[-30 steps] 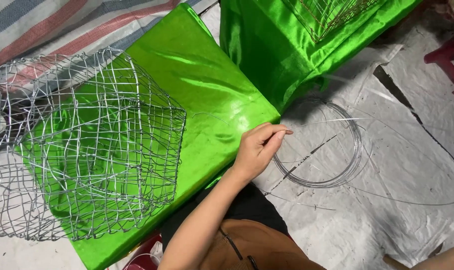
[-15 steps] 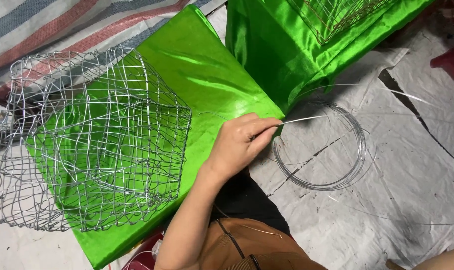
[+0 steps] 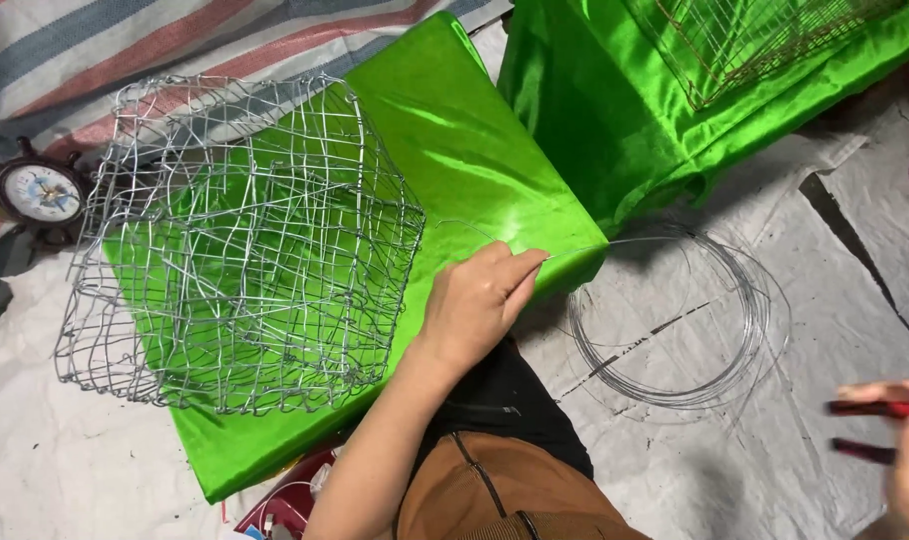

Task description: Preparing and assembling a wire mesh cage using pliers and manual bending.

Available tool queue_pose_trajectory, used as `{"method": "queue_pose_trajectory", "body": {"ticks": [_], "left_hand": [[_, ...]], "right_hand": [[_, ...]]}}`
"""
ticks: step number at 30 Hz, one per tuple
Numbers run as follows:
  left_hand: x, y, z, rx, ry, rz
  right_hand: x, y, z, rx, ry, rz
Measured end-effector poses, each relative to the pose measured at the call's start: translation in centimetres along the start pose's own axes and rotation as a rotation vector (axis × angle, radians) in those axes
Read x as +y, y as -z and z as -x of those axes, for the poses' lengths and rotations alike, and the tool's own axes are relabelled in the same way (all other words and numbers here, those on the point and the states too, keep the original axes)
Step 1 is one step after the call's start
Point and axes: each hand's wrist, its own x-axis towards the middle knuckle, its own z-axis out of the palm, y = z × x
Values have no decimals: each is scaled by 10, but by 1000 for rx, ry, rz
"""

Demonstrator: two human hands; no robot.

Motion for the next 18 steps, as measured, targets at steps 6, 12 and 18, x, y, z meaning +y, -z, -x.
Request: {"method": "queue_pose_trajectory", "body": {"ticks": [6,12,18], "left_hand": [[34,37,21,-117,-35,-144],[56,56,64,-56,-159,-437],[36,84,90,-15,-18,-382]], "right_hand": [[-7,-112,27,-760,-176,-259],[-119,-166,61,-466,491,-263],[-123,-210,61,-1205,-124,-537]]}}
